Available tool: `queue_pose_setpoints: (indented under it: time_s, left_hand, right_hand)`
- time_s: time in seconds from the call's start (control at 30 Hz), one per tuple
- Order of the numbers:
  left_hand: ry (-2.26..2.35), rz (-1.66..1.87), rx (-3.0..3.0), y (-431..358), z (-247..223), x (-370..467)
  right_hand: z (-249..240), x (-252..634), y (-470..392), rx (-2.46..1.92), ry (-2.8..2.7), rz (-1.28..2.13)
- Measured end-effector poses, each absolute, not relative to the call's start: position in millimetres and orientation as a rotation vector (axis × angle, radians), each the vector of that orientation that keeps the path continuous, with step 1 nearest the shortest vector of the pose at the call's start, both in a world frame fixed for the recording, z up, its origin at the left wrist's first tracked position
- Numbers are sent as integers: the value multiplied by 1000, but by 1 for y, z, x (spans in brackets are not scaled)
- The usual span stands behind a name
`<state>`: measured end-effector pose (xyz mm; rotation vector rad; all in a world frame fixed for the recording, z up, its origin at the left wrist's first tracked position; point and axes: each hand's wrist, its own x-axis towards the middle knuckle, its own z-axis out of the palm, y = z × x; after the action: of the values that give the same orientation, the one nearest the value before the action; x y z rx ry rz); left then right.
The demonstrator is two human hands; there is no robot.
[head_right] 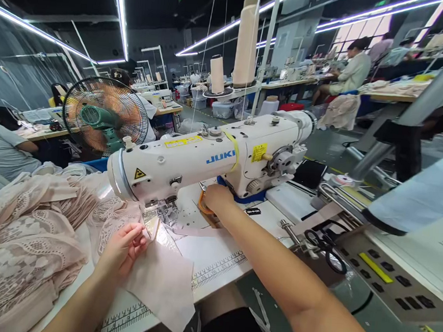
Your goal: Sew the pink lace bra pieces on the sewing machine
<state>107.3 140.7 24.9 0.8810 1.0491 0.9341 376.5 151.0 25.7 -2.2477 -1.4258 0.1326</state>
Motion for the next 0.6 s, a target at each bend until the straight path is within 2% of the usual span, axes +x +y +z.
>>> queue_pose_setpoints:
  time_s: [0.2, 0.33, 0.47, 0.6]
  left_hand:
    - [1013, 964, 828, 138, 22, 107]
    - [961, 939, 778, 129, 23, 113]
    - [919, 880, 763, 125, 24, 116]
    - [899, 865, 764, 124, 24, 113]
  right_hand:
    - [36, 338, 116, -2025, -1540, 211]
    - [17, 279, 92, -1686, -1627, 453]
    - [-8, 242, 95, -1266, -1221, 764]
    - [-9, 234, 101, -1078, -878, 1026]
